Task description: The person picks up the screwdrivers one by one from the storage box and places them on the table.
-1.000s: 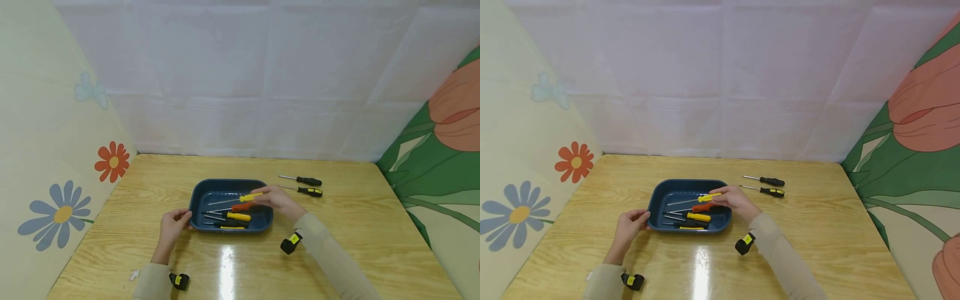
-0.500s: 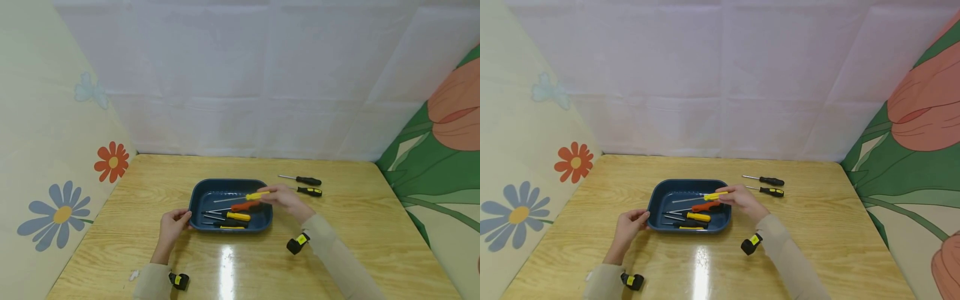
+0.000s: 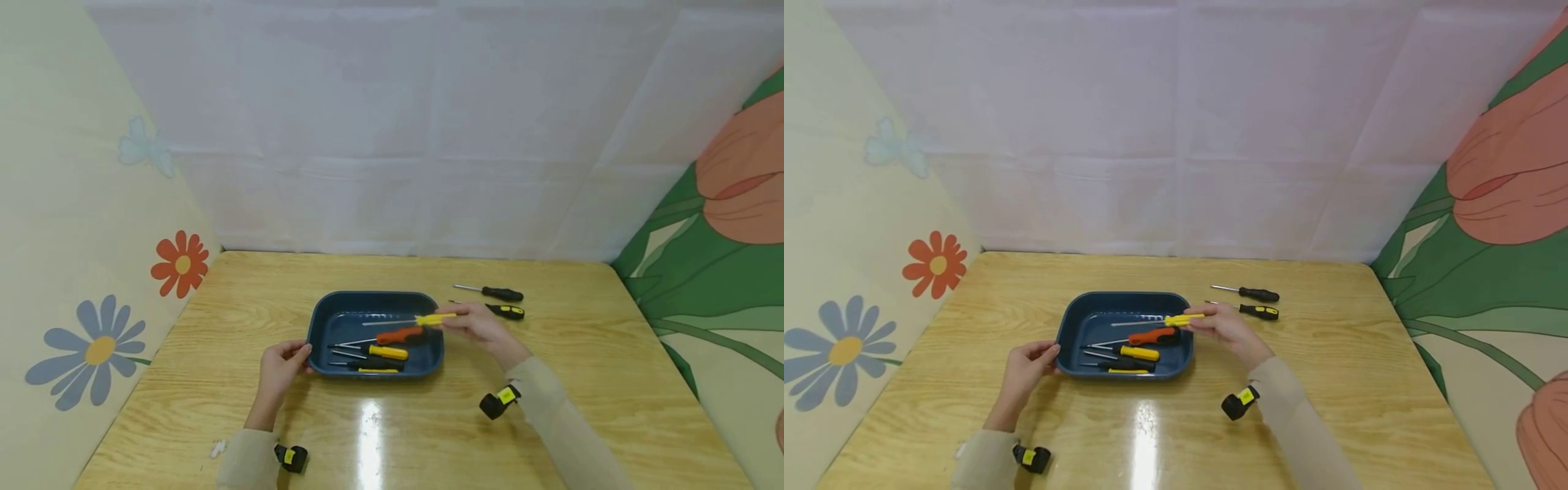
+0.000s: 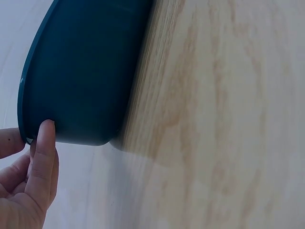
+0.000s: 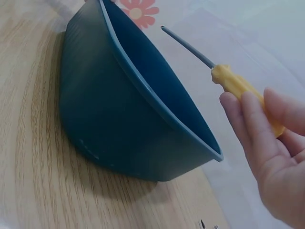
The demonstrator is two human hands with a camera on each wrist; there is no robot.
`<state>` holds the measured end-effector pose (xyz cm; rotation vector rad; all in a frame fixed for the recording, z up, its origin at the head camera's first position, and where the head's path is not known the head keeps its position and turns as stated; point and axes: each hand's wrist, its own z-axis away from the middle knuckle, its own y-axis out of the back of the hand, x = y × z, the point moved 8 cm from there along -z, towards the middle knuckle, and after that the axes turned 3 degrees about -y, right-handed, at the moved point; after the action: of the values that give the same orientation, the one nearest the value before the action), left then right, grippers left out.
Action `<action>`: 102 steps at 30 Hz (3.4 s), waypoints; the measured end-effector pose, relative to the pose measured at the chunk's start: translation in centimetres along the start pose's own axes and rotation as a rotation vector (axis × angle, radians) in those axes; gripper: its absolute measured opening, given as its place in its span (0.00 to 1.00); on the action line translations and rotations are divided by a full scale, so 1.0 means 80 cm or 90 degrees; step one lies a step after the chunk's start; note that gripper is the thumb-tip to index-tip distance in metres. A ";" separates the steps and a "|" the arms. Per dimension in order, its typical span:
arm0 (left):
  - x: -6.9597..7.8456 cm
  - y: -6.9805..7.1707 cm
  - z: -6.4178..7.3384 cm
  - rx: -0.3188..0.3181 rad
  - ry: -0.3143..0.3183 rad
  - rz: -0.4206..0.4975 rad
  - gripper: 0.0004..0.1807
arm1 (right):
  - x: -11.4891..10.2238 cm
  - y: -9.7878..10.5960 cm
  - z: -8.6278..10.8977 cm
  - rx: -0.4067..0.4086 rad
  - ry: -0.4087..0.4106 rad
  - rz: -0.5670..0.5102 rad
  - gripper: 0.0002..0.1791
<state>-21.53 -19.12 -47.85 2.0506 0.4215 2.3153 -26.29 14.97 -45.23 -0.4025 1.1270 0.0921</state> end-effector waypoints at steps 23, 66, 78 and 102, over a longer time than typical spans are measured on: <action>0.001 0.001 -0.001 0.000 -0.005 0.006 0.12 | -0.001 0.037 0.021 -0.009 0.012 -0.049 0.14; -0.001 0.001 0.000 -0.004 0.011 -0.004 0.11 | 0.013 0.122 0.083 -0.044 0.028 -0.169 0.20; -0.001 0.001 0.000 -0.003 0.010 -0.009 0.11 | 0.018 0.140 0.083 -0.013 0.026 -0.200 0.19; -0.004 0.000 -0.002 -0.004 0.014 -0.001 0.11 | 0.037 0.173 0.073 0.068 -0.017 -0.201 0.19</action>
<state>-21.63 -19.24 -48.21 2.0242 0.4164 2.3367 -23.72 29.51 -49.46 -0.4776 1.0256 -0.2383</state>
